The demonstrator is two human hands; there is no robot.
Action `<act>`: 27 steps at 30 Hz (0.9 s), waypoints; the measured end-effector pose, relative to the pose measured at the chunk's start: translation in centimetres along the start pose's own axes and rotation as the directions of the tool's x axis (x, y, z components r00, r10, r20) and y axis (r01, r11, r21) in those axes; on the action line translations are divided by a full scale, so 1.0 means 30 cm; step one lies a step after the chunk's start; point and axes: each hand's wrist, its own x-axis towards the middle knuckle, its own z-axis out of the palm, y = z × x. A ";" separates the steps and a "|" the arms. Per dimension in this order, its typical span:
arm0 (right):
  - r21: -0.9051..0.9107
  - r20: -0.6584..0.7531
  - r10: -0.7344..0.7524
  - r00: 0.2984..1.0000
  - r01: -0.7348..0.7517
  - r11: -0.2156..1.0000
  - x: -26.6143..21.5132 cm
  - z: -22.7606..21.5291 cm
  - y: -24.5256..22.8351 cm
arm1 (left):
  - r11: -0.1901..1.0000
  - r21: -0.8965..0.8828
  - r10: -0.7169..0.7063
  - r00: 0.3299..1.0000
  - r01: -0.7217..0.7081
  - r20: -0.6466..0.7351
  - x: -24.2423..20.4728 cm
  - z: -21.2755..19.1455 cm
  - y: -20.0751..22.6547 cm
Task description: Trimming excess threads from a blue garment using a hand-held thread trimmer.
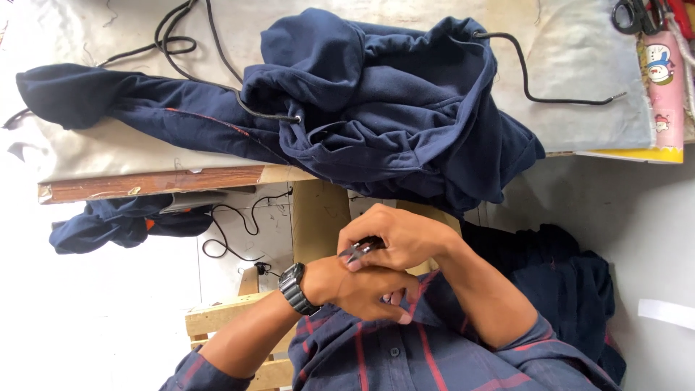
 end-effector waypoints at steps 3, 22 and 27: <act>-0.030 0.058 -0.022 0.998 0.024 0.999 -0.011 -0.027 -0.001 | 0.999 0.035 0.017 0.999 -0.016 -0.028 -0.019 -0.014 -0.022; -0.020 -0.832 0.505 0.230 -0.922 0.387 -0.552 -0.133 -0.026 | 0.574 0.438 0.393 0.237 0.692 -0.889 -0.180 -0.184 -0.158; -0.111 -0.961 0.097 0.257 -0.686 0.719 -0.407 -0.094 0.006 | 0.769 0.475 0.394 0.268 0.427 -0.879 -0.143 -0.309 -0.140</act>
